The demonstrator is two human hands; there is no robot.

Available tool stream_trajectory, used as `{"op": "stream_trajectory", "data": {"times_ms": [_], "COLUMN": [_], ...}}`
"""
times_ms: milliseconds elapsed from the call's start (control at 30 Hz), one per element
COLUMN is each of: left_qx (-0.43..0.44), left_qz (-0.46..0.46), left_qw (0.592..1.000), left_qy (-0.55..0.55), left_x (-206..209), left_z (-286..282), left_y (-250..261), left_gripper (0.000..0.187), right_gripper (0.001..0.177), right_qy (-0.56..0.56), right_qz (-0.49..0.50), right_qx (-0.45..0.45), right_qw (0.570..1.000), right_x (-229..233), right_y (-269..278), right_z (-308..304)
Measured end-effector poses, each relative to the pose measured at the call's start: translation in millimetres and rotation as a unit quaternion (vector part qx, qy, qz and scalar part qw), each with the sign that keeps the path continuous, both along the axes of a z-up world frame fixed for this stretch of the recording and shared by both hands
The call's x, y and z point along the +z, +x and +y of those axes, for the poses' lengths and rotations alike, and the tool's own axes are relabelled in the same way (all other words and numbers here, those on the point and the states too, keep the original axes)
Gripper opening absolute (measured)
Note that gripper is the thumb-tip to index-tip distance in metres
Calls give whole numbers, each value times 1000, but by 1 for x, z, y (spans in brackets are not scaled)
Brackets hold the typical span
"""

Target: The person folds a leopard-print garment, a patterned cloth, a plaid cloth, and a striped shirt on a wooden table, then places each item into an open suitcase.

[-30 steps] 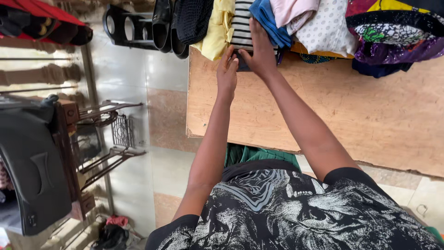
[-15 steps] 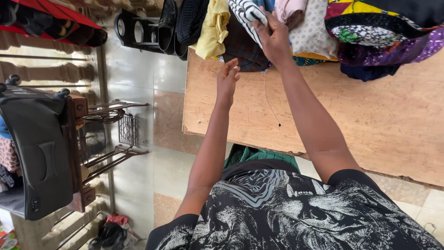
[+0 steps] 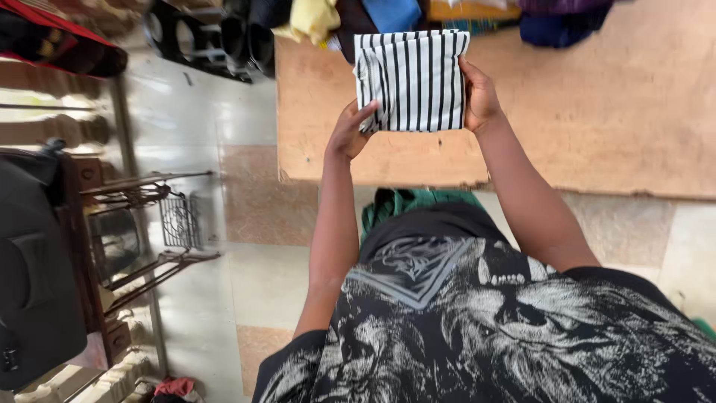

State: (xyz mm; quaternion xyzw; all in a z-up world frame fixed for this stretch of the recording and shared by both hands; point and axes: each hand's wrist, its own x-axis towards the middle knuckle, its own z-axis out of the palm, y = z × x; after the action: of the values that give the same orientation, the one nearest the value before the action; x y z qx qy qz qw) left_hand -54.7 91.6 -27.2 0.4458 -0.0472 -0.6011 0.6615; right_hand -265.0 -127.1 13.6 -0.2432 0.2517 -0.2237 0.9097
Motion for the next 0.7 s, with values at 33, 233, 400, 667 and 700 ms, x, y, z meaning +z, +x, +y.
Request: {"op": "stream_trajectory", "data": {"times_ms": [33, 233, 400, 667, 700], "left_qx": [4, 58, 161, 29, 21], "left_qz": [1, -64, -485, -328, -343], "left_qw": [1000, 981, 838, 898, 887], "left_qy": [14, 174, 193, 292, 309], "left_x": [-16, -104, -114, -110, -110], "left_z": [5, 7, 17, 26, 32], "left_y": [-18, -88, -81, -109, -116], "left_gripper": [57, 52, 41, 41, 43], "right_gripper": [40, 46, 47, 110, 111], "right_qy": [1, -218, -609, -648, -653], "right_qz": [21, 385, 398, 468, 472], "right_qx": [-14, -23, -43, 252, 262], "right_qw": [1000, 896, 685, 546, 531], "right_x": [-18, -106, -117, -74, -73], "right_y": [-17, -71, -72, -8, -8], "right_z": [9, 45, 98, 158, 161]}}
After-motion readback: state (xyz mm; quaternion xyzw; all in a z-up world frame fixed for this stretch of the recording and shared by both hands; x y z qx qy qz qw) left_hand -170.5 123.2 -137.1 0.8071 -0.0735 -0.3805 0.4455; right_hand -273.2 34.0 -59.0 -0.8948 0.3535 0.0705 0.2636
